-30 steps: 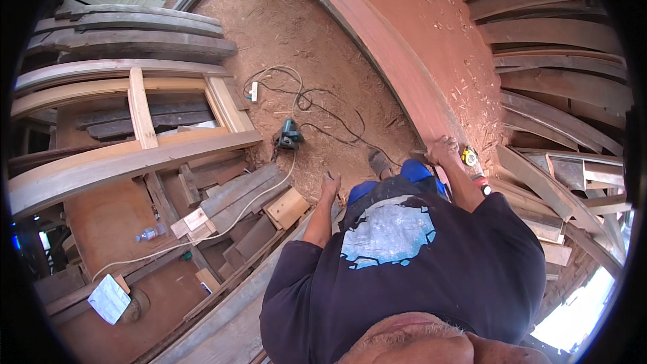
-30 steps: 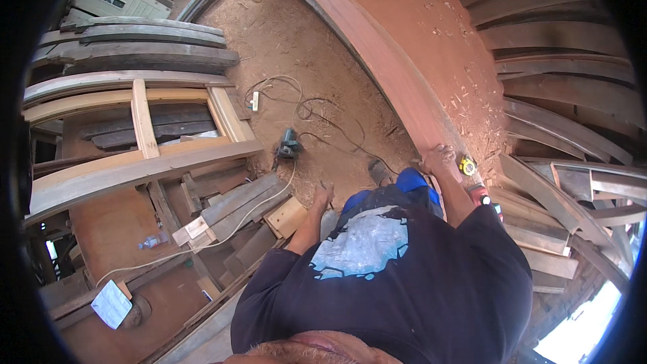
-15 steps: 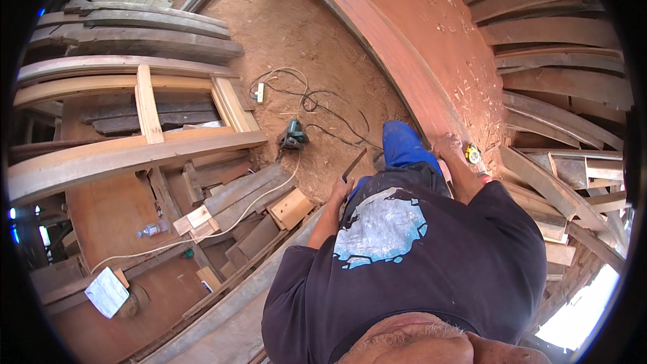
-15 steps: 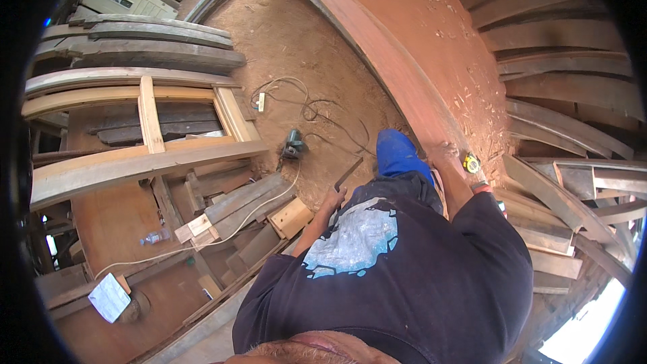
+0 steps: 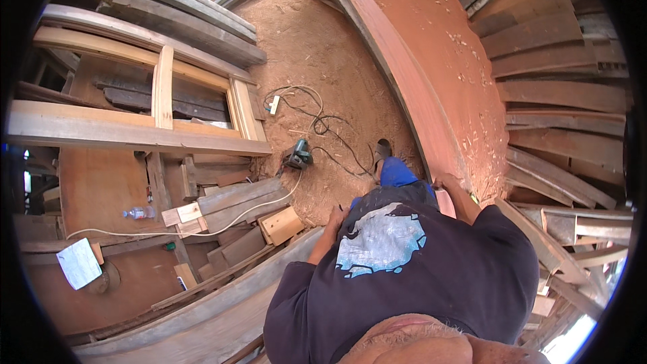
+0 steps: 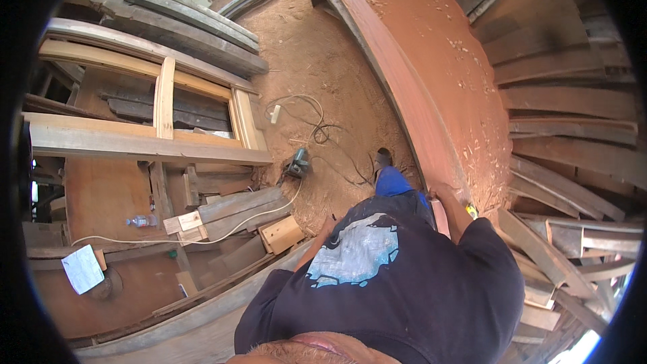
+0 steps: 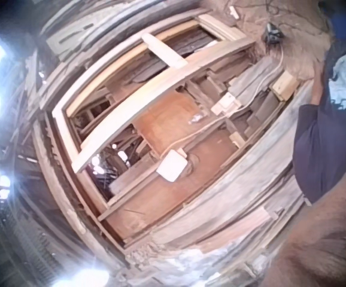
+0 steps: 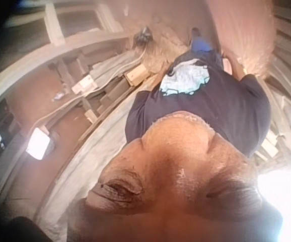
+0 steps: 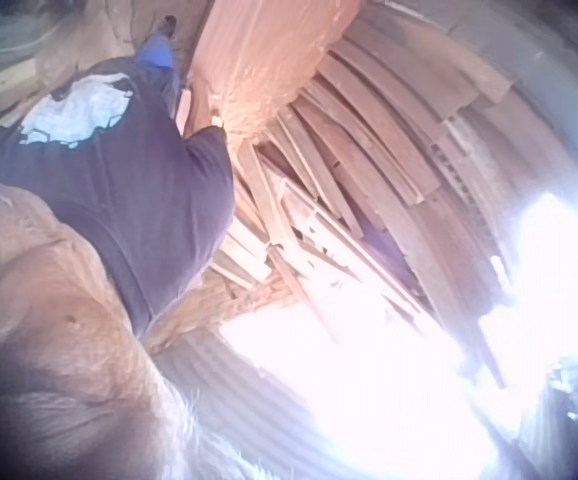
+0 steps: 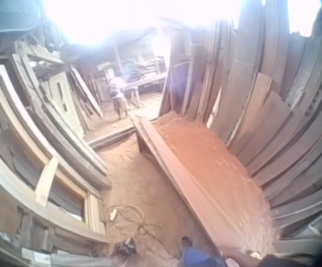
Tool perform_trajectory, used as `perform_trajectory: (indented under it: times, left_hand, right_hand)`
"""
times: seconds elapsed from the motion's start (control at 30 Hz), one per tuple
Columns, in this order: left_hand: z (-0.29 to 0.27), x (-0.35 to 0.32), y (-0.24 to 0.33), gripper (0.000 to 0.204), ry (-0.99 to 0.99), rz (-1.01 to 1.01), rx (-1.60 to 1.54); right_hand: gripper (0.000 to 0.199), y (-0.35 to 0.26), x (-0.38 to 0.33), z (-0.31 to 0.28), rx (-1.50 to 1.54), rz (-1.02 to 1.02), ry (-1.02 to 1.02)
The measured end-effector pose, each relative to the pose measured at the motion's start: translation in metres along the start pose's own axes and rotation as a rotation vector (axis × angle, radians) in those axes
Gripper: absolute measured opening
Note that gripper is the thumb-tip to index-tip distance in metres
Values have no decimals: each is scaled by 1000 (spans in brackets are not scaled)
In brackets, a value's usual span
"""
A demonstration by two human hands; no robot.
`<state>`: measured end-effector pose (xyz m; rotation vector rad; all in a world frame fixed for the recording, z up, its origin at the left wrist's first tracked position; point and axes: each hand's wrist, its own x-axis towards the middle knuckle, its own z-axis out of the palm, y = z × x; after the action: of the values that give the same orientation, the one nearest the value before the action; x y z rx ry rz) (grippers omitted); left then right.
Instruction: The person smooths a long wooden plank using a handheld electric sander and a metal file. They repeatedly sand the plank's surface and edges, then use the file to refine the edges, occasionally pausing to inspect the work.
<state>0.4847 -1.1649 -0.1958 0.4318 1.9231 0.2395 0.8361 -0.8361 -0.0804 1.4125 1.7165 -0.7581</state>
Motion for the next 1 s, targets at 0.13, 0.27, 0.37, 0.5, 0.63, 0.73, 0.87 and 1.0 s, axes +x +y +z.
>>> perform_trajectory:
  times: [0.13,0.27,0.37,0.5,0.63,0.73,0.87,1.0]
  left_hand:
    - [-9,4,11,76,83,-49,-49]
    - [-38,19,25,67,151,-66,-131]
    - [-56,33,47,56,183,-128,-196]
    - [-90,55,114,47,205,-130,-350]
    - [-118,90,134,44,388,-77,-530]
    - [-137,117,185,38,434,-74,-654]
    - [-178,141,256,34,450,97,-687]
    - [-238,169,306,30,383,161,-731]
  right_hand:
    - [66,-44,22,-44,125,-89,86]
    - [83,-113,15,-117,209,-44,488]
    - [90,-138,40,-188,215,-23,534]
    - [89,-118,119,-242,298,1,551]
    - [84,-131,151,-272,282,-74,324]
    - [78,-97,179,-262,374,-193,478]
    - [68,-82,214,-274,367,-233,474]
    - [56,-112,205,-296,366,-12,406]
